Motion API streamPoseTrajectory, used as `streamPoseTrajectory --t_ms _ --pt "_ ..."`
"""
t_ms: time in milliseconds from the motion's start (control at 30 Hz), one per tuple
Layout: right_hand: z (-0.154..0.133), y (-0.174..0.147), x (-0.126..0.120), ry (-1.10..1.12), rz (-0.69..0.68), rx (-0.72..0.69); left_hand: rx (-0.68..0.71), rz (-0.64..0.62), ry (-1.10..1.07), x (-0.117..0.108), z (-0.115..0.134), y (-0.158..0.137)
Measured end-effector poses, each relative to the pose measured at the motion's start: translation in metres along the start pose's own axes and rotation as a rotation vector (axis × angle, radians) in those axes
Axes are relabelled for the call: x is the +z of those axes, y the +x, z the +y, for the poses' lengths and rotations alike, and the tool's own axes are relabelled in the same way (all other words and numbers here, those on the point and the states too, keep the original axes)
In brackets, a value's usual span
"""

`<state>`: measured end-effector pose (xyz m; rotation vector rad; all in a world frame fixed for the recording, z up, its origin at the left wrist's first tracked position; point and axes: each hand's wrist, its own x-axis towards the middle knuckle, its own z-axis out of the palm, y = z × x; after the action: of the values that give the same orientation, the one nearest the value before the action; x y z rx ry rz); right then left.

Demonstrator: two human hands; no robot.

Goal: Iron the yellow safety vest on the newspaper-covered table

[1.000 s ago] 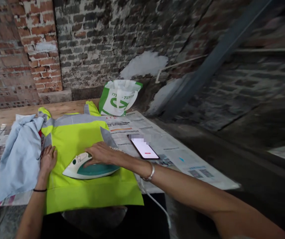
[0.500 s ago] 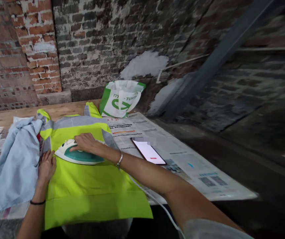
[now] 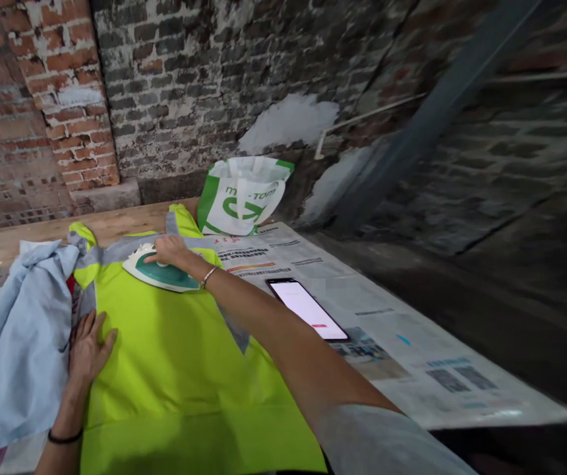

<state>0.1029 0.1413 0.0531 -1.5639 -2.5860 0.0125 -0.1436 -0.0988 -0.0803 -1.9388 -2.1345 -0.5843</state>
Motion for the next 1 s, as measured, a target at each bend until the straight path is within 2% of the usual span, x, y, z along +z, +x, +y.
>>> streamPoseTrajectory --t_ms 167,233,333,467,733,867,1000 --pt "0.030 0.016 -0.004 0.012 -0.052 0.133 -0.010 -0.008 0.013 -0.001 0.003 -0.001" --pt "0.035 0.015 -0.006 0.019 -0.087 0.096 -0.012 -0.013 0.015 -0.002 0.004 0.000" --pt "0.035 0.002 -0.011 0.018 -0.165 -0.053 -0.011 -0.020 0.026 -0.004 0.004 0.001" --pt "0.025 -0.036 -0.021 0.019 -0.220 -0.221 -0.014 -0.052 0.034 -0.007 0.005 0.004" --pt "-0.006 -0.147 -0.045 0.054 -0.341 -0.431 -0.038 -0.082 0.026 -0.012 0.008 0.007" --pt "-0.016 -0.184 -0.047 0.048 -0.358 -0.457 -0.053 -0.087 0.014 -0.013 0.008 0.007" --pt "-0.026 -0.191 -0.046 0.018 -0.324 -0.368 -0.068 -0.091 -0.002 -0.011 0.008 0.007"
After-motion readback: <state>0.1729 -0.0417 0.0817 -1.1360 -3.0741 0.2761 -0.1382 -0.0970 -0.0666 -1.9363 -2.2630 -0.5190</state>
